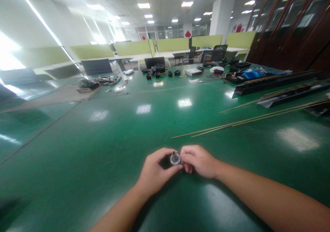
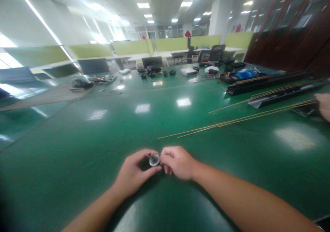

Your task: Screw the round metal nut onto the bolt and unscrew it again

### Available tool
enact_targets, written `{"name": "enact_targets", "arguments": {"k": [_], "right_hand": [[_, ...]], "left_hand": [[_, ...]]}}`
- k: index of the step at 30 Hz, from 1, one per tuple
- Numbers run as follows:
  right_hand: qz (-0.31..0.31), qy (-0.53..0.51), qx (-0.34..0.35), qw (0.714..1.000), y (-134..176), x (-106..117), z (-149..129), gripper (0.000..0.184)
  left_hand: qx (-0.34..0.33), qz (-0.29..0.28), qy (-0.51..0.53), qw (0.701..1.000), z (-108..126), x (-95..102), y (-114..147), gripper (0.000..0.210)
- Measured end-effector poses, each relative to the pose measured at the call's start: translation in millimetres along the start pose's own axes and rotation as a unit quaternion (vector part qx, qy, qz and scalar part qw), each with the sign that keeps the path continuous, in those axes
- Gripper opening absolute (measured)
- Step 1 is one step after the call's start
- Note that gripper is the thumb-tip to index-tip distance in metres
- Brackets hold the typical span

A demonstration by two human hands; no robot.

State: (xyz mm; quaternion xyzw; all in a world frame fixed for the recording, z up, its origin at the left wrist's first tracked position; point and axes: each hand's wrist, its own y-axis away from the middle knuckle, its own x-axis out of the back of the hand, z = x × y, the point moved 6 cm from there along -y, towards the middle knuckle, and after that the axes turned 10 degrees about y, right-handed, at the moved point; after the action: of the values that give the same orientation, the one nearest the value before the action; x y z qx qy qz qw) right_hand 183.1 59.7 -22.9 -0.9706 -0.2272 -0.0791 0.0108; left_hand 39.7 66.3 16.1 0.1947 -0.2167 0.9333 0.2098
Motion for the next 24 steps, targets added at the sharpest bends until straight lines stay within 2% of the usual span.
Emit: {"name": "enact_targets", "arguments": {"k": [11, 17, 21, 24], "right_hand": [[0.003, 0.004, -0.008, 1.0, 5, 0, -2, 0.019], [0.002, 0.025, 0.015, 1.0, 7, -2, -2, 0.012], [0.022, 0.085, 0.027, 0.996, 10, 0, -5, 0.012], [0.044, 0.136, 0.035, 0.989, 12, 1, -9, 0.017]], "left_hand": [[0.0, 0.011, 0.001, 1.0, 0, 0.8, 2, 0.026], [0.039, 0.02, 0.033, 0.998, 1, 0.6, 1, 0.021], [0.071, 0.035, 0.06, 0.995, 0, 1.3, 2, 0.023], [0.07, 0.046, 0.039, 0.996, 1, 3.7, 3, 0.021]]}}
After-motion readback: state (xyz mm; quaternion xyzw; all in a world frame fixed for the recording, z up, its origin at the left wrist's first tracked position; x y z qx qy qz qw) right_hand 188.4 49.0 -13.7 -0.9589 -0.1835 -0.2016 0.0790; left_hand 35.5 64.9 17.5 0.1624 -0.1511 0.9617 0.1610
